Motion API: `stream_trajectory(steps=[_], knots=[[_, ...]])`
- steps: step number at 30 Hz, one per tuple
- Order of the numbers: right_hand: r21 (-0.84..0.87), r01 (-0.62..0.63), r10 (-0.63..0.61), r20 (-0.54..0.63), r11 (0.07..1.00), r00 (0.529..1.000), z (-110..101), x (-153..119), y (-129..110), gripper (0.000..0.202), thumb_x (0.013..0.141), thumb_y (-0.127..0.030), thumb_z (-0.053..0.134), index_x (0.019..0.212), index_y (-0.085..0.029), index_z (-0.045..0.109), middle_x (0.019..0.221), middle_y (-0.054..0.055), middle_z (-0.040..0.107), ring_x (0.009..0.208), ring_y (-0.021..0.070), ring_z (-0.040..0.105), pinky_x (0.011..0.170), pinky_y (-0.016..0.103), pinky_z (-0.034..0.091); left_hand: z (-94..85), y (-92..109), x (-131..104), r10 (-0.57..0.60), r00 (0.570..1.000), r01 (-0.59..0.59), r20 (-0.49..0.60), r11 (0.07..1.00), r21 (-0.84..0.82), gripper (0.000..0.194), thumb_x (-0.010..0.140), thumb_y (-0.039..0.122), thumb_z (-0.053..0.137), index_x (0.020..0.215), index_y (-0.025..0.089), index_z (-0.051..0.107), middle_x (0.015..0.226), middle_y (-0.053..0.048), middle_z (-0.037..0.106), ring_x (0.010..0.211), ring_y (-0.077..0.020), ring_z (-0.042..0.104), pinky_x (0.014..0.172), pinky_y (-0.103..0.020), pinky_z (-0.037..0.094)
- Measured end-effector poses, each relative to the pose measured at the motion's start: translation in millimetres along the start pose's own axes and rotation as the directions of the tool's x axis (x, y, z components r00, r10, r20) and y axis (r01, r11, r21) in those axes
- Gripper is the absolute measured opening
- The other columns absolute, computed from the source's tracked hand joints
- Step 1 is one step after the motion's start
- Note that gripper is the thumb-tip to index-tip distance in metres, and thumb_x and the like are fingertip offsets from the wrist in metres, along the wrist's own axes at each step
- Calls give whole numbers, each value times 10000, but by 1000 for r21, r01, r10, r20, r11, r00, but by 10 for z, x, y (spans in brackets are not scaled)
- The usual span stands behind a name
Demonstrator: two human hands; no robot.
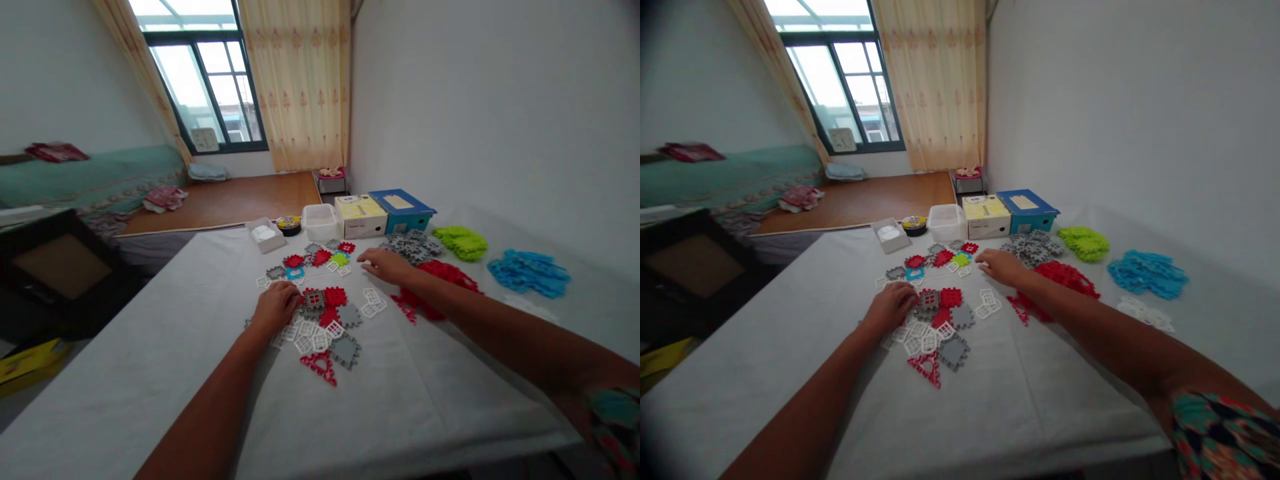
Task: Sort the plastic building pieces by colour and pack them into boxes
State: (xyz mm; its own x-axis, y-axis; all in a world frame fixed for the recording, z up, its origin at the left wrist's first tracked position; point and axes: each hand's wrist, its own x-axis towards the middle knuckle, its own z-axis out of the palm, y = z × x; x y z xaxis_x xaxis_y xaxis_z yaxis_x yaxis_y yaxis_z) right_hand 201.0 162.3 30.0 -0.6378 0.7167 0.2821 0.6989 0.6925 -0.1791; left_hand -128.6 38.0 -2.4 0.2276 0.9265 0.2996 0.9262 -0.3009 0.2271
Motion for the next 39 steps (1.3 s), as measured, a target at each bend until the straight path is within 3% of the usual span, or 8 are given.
stream_trajectory(steps=[4,7,11,16,23,30,34,39], knots=[[-45,-26,31,113,999,993,287,503,-210,373,843,-236,615,1212,-270,652,1176,82,684,1071,240,604,934,359,457,-27,36,-22,-11,1000,11,2,1000,-29,180,902,283,518,922,243,692,1101,-46,681,1047,-213,580,941,-350,453],[-56,-32,40,146,998,989,384,757,-131,483,804,-156,613,1266,-296,619,1222,72,669,1135,265,579,953,396,452,-42,58,-25,-25,1000,25,4,999,-34,178,902,270,519,922,243,693,1103,-46,678,1050,-210,575,937,-346,452],[-67,-7,20,200,998,980,402,864,-8,592,684,-97,678,1251,-262,634,1278,100,636,1184,306,555,959,420,449,-45,69,-25,-41,999,41,7,998,-38,174,902,271,524,925,245,695,1103,-49,677,1052,-212,570,932,-348,454],[-40,58,-51,157,998,986,304,765,-13,573,619,-135,749,1182,-182,655,1199,116,648,1073,245,603,917,328,455,-34,63,-23,-36,999,36,0,999,-20,169,901,274,529,919,240,693,1100,-50,676,1054,-214,571,935,-349,449],[-9,40,-40,9,999,999,102,446,-125,226,865,-204,581,1045,-170,714,986,91,698,884,196,637,804,283,455,-24,31,-16,-8,1000,8,-9,1000,-18,180,899,267,513,911,237,691,1090,-49,681,1037,-209,585,922,-341,460],[51,-71,79,-172,996,982,-167,-145,262,256,858,-221,576,1070,-221,719,985,70,720,908,207,645,833,312,473,-10,-31,-3,24,1000,-25,-19,999,-41,216,893,300,487,919,246,695,1087,-51,683,1040,-226,593,934,-362,467],[74,-306,313,-325,949,892,-418,-661,800,229,809,-250,604,1010,-212,706,886,45,727,775,192,652,736,303,487,-3,-79,15,46,999,-47,-20,998,-44,255,896,348,461,917,248,695,1094,-54,683,1045,-234,600,936,-366,475],[119,-643,614,-471,756,634,-861,-1375,1686,196,742,-278,655,900,-166,686,864,72,723,766,201,652,722,302,469,28,-147,40,61,998,-61,-10,998,-23,291,906,382,435,928,246,692,1089,-58,687,1049,-241,604,953,-380,473]])
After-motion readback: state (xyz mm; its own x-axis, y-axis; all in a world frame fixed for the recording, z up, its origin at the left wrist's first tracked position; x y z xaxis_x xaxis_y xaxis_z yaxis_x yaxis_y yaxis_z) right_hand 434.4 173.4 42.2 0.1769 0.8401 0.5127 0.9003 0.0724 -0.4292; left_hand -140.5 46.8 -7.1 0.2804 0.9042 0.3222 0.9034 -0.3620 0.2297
